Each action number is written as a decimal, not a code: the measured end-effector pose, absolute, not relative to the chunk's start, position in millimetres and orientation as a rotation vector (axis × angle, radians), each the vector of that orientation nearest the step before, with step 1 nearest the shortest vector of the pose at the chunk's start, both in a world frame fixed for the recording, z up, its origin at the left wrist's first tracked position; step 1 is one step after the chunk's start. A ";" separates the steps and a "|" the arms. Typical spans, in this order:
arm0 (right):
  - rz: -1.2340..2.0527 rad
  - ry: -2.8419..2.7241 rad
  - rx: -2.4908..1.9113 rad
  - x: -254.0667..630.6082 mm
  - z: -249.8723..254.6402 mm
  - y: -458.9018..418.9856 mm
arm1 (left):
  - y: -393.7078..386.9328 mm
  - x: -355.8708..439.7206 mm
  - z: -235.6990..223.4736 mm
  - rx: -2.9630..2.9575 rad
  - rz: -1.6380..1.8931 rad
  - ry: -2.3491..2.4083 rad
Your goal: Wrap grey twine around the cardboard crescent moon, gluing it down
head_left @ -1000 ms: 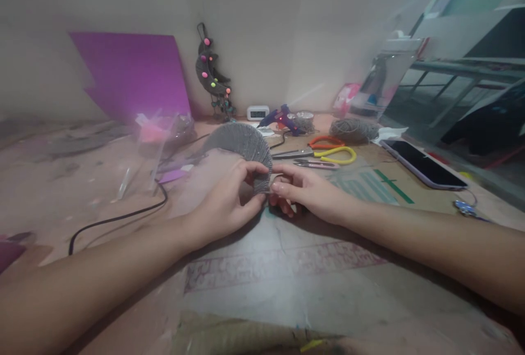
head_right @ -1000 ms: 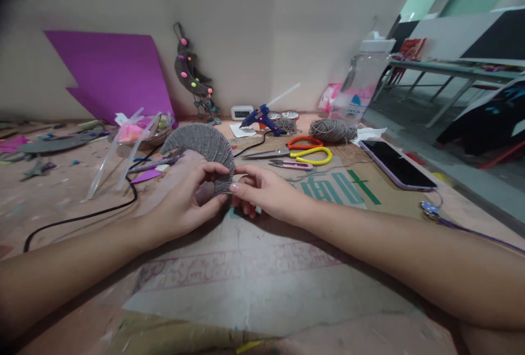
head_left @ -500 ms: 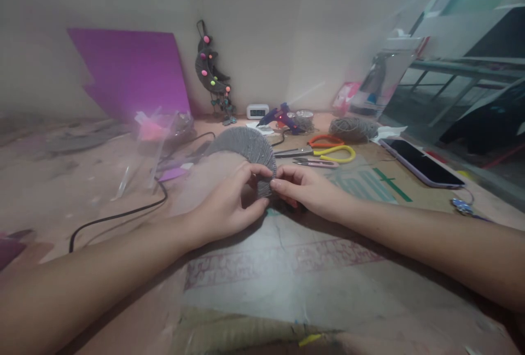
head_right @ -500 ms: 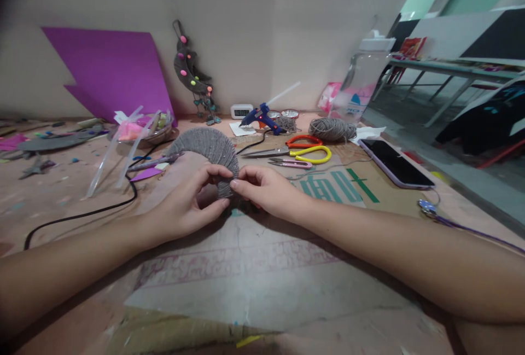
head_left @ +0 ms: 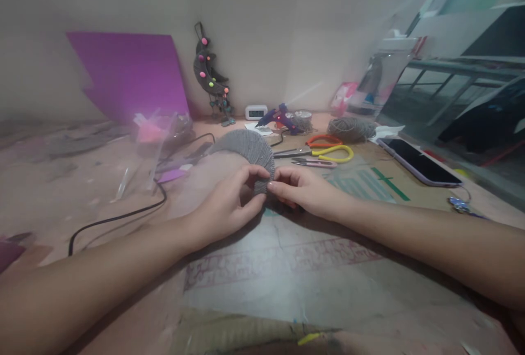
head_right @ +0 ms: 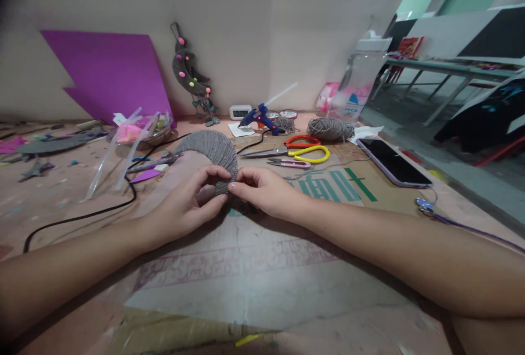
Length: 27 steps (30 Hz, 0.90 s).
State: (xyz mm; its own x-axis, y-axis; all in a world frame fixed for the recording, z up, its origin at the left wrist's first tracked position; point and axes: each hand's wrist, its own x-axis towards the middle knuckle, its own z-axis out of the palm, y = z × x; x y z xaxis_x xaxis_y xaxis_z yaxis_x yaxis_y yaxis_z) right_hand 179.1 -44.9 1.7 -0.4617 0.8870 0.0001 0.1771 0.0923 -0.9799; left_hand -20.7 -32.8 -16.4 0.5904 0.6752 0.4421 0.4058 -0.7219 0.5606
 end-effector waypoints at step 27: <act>1.336 -1.542 -1.057 182.1 -5.0 -40.7 | -27.0 -22.0 -7.1 2.096 1.169 1.131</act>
State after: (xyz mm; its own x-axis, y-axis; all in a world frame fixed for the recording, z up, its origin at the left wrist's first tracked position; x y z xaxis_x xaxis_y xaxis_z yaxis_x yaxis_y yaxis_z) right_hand 182.1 -40.7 -5.0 -0.3125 0.9483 0.0559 0.0796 0.0848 -0.9932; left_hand -22.0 -27.0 -7.1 0.2921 0.8409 0.4556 0.4270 -0.5409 0.7246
